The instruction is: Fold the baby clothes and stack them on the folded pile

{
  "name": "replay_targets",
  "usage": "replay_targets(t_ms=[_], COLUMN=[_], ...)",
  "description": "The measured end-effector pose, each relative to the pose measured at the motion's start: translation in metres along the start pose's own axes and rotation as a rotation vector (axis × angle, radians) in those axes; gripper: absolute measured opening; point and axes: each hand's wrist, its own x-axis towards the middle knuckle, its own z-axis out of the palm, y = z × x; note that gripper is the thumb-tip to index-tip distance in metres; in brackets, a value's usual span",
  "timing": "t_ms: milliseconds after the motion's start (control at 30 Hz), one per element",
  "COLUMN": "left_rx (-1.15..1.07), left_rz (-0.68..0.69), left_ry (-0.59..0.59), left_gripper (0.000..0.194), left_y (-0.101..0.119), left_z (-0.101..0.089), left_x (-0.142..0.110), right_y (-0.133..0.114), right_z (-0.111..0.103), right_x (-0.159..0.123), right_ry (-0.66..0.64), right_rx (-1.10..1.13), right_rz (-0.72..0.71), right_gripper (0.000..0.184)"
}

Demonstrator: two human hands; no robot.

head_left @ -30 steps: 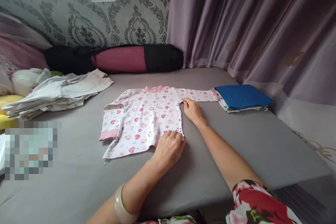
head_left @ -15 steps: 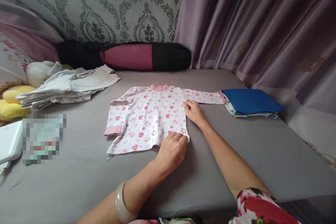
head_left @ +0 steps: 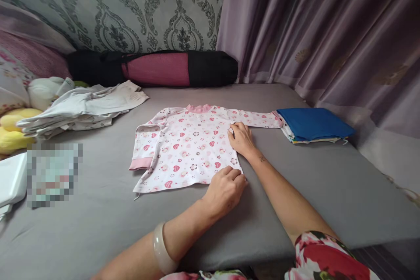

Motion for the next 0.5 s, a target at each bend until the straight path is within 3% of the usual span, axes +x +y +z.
replay_targets(t_ms=[133, 267, 400, 500], left_rx=[-0.1, 0.046, 0.236, 0.245], left_rz=[-0.143, -0.348, -0.559, -0.621], left_ry=[0.153, 0.251, 0.113, -0.016], left_gripper=[0.027, 0.032, 0.047, 0.05], left_y=[-0.005, -0.032, -0.067, -0.082], left_z=[-0.009, -0.025, -0.031, -0.028], left_x=[-0.004, -0.011, -0.026, -0.04], right_y=[-0.011, -0.041, -0.078, -0.09], right_z=[-0.014, -0.017, -0.007, -0.003], right_x=[-0.003, -0.017, -0.045, -0.058], right_ry=[0.039, -0.051, -0.288, -0.389], right_rx=[-0.114, -0.108, 0.023, 0.07], right_rz=[-0.051, -0.219, -0.394, -0.413], right_gripper=[0.037, 0.045, 0.054, 0.058])
